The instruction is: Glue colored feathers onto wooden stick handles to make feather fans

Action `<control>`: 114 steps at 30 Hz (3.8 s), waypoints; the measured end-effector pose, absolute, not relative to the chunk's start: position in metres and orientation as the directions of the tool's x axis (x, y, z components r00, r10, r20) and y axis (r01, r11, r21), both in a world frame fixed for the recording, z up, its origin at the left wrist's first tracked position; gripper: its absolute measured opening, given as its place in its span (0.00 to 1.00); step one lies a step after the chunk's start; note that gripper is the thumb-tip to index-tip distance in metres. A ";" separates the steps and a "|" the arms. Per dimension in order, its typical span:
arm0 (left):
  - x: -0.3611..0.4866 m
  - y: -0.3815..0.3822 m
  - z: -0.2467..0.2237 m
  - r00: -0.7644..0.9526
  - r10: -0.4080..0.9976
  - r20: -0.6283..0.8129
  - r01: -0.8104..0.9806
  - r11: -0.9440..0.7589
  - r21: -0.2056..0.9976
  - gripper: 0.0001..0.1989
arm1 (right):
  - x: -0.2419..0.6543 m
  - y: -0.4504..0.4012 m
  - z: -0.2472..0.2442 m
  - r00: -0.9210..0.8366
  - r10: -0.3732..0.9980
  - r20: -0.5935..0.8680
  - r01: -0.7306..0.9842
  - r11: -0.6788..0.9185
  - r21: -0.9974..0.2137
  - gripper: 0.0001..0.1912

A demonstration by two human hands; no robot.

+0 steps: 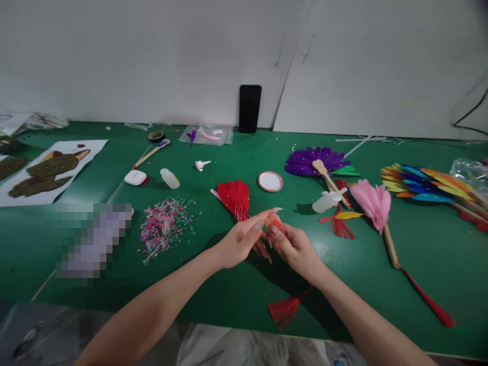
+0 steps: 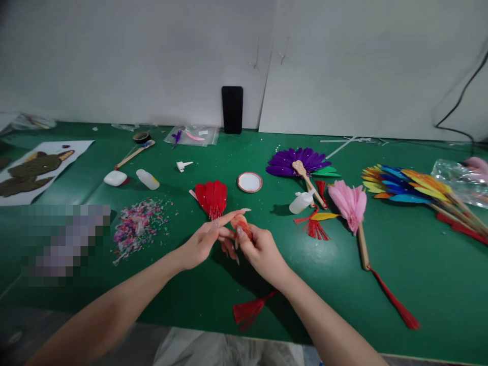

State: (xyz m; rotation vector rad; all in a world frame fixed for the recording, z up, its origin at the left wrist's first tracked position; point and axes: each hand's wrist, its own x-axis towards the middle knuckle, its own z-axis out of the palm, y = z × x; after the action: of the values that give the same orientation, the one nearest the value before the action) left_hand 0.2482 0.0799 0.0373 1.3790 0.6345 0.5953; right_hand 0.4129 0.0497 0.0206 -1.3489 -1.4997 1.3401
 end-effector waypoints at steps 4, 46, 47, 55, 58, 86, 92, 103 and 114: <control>0.248 0.079 0.038 0.698 0.713 -0.067 -0.015 0.108 0.994 0.35 | 0.412 0.051 0.023 -0.206 0.970 -0.131 0.224 -0.083 -0.971 0.22; 0.248 0.077 0.038 0.722 0.689 -0.061 -0.001 0.088 0.996 0.37 | 0.413 0.051 0.026 -0.232 0.964 -0.126 0.197 -0.080 -0.977 0.22; 0.248 0.077 0.037 0.723 0.688 -0.057 -0.018 0.101 0.995 0.38 | 0.412 0.051 0.026 -0.232 0.965 -0.123 0.201 -0.077 -0.977 0.22; 0.246 0.077 0.034 0.725 0.685 -0.074 0.065 0.039 0.997 0.38 | 0.414 0.051 0.018 -0.204 0.970 -0.131 0.229 -0.083 -0.970 0.23; 0.245 0.077 0.036 0.726 0.684 -0.070 0.124 -0.030 0.992 0.37 | 0.414 0.051 0.015 -0.206 0.970 -0.128 0.229 -0.079 -0.970 0.24; 0.254 0.080 0.038 0.703 0.689 -0.175 -0.098 0.338 0.936 0.25 | 0.411 0.044 0.021 -0.409 0.883 -0.229 -0.184 -0.326 -0.928 0.21; 0.257 0.078 0.039 0.674 0.710 -0.202 -0.072 0.335 0.939 0.25 | 0.411 0.042 0.018 -0.396 0.900 -0.182 -0.220 -0.285 -0.933 0.22; 0.260 0.075 0.038 0.566 0.795 -0.217 -0.117 0.339 0.934 0.22 | 0.408 0.038 0.035 -0.477 0.861 -0.175 -0.153 -0.277 -0.949 0.12; 0.263 0.069 0.032 0.558 0.816 -0.155 -0.157 0.287 0.945 0.24 | 0.408 0.035 0.036 -0.513 0.851 -0.113 -0.070 -0.173 -0.982 0.13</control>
State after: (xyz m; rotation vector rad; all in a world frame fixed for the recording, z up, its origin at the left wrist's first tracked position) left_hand 0.2626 0.0694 0.0320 1.0909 0.7312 0.7334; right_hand 0.4083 0.0352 0.0362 -0.9305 -1.4206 1.7633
